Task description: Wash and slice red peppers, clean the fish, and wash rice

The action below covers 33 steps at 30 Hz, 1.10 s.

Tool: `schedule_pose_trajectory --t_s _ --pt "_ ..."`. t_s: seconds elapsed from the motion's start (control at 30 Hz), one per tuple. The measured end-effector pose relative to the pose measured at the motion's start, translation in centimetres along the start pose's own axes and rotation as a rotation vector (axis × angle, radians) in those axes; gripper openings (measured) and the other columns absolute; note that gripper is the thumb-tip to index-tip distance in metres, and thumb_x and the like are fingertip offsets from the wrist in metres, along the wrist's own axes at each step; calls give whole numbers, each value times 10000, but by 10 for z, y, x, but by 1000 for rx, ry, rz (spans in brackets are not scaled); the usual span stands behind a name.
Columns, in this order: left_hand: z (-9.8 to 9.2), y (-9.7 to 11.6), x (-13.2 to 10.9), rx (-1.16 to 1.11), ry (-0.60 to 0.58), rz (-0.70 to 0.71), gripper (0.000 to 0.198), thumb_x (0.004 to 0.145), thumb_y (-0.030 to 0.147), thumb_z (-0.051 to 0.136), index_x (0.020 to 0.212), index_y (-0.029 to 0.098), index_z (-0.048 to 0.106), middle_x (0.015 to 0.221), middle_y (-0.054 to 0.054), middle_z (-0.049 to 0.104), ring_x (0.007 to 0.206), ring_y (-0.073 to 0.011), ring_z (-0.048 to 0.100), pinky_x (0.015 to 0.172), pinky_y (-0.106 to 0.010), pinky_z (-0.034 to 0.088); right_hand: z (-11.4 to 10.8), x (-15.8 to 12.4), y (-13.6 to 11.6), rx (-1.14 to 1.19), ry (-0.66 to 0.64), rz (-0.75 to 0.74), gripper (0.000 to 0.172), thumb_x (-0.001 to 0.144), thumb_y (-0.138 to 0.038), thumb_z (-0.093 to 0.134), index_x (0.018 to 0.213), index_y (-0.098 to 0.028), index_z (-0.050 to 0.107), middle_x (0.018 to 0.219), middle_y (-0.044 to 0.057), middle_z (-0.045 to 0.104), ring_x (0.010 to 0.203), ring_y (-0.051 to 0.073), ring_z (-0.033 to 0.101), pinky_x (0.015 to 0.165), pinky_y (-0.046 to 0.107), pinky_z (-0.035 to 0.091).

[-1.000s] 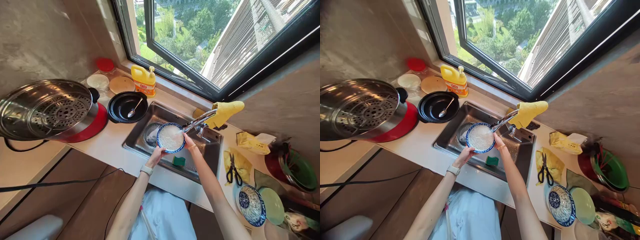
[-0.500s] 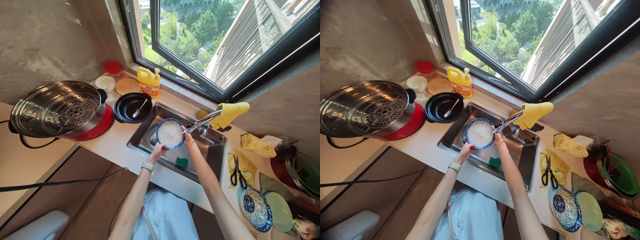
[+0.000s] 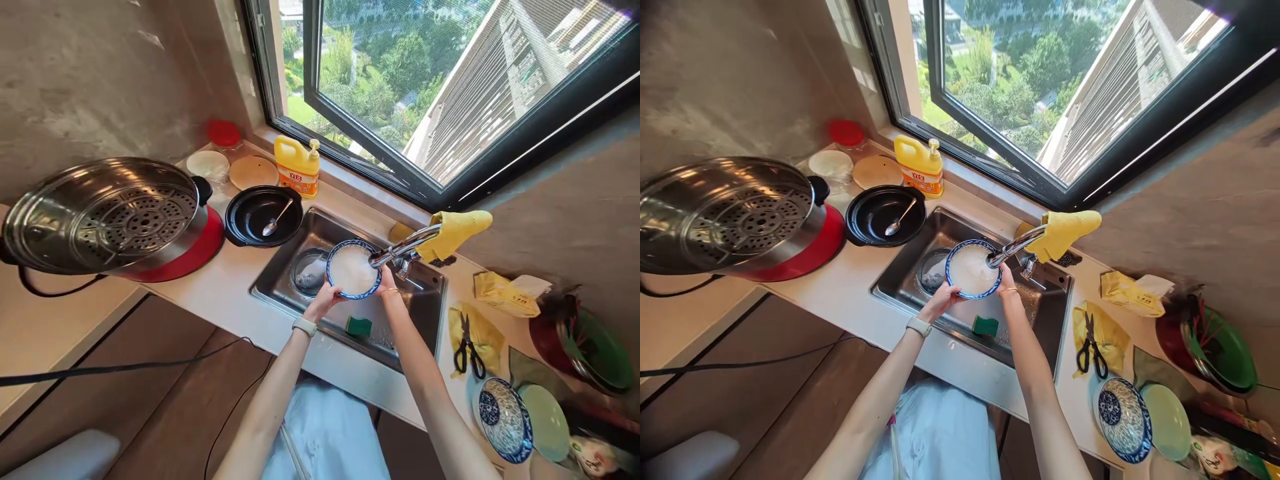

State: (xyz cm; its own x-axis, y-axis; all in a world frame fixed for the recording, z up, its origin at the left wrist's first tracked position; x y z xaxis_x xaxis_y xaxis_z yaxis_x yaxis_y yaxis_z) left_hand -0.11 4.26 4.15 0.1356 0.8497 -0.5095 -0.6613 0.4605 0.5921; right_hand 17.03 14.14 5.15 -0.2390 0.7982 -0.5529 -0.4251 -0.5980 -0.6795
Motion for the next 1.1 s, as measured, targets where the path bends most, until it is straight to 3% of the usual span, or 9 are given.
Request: schedule_pose_trajectory --t_s 0.1,0.23,0.53,0.7,0.87,1.1 --pt "6 -4 0 -2 -13 -42 721 600 80 634 1263 218 389 1225 -94 595 798 -185 668 684 -349 591 -8 -11 0 48 17 94 303 841 -387 500 919 -166 692 838 84 757 996 263 685 981 463 488" --pt "12 -11 -3 6 -33 -78 822 600 69 610 1345 235 306 1285 -124 567 821 -193 671 686 -354 593 -15 -26 2 89 44 96 308 843 -399 501 938 -178 693 859 78 758 997 265 688 978 453 491" --pt "2 -32 -10 90 -127 -94 837 603 85 603 1381 256 345 1390 -129 481 817 -163 652 694 -330 588 -41 -45 27 150 144 95 297 839 -410 498 928 -213 703 891 52 763 1042 252 674 985 455 488" --pt "-5 -36 -13 96 -124 -101 879 612 68 619 1411 255 306 1327 -138 534 822 -157 643 698 -308 582 -41 -52 39 218 189 96 328 863 -408 463 1004 -223 693 941 43 760 1085 240 654 1009 457 471" --pt "-8 -34 -19 126 -109 -128 898 631 76 596 1439 267 253 1280 -110 558 763 -129 625 696 -321 581 -41 -56 47 257 149 89 320 875 -400 460 1014 -225 690 979 42 755 1104 234 644 1018 443 466" --pt "-16 -32 -28 137 -77 -137 827 650 75 566 1416 254 310 1283 -96 563 732 -119 620 662 -300 573 -44 -53 62 272 128 137 325 882 -417 451 978 -224 694 946 36 760 1081 226 656 1005 441 476"
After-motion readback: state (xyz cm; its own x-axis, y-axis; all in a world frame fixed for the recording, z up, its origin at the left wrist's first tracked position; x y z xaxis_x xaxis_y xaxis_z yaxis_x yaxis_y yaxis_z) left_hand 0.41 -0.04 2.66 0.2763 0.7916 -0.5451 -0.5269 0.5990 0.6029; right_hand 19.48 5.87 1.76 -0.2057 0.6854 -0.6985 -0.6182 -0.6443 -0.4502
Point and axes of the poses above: each hand's wrist, its own x-axis towards the middle knuckle, its own z-axis out of the palm, y = z × x, the point moved 1 cm from there along x, towards the middle knuckle
